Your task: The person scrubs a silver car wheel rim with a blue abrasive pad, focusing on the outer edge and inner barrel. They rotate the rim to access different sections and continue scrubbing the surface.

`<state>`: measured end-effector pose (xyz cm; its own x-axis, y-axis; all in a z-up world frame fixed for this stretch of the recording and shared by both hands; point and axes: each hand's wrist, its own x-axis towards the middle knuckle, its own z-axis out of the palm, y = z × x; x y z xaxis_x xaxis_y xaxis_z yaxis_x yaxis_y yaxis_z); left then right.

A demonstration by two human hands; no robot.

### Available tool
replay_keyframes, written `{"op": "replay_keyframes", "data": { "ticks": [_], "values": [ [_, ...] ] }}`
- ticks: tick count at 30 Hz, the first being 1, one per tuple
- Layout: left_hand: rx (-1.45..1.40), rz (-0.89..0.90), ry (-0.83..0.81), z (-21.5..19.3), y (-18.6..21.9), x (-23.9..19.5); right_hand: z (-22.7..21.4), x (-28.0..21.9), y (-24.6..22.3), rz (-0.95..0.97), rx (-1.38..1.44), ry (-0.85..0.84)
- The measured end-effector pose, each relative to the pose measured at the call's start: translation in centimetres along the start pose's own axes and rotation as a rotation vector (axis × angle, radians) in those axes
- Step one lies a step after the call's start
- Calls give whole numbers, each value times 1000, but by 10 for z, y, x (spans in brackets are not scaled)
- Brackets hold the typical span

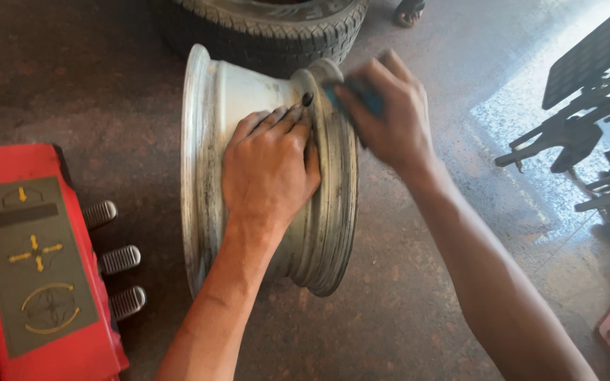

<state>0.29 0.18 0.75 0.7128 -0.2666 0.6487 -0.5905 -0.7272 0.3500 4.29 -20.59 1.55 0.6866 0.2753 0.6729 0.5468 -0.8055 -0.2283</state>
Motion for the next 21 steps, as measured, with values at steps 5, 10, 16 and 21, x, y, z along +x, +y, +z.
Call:
{"op": "replay_keyframes", "data": {
  "ticks": [5,10,16,21],
  "values": [
    [22,15,40,0,2,-4,-8,-65,-34,-35,0,22],
    [11,-23,27,0,4,-7,0,19,3,10,-113,-37],
    [54,58,31,7,-1,-10,-30,-1,-2,428,12,-6],
    [-103,216,-43,10,12,-26,-66,-44,-10,787,49,-64]
  ]
}}
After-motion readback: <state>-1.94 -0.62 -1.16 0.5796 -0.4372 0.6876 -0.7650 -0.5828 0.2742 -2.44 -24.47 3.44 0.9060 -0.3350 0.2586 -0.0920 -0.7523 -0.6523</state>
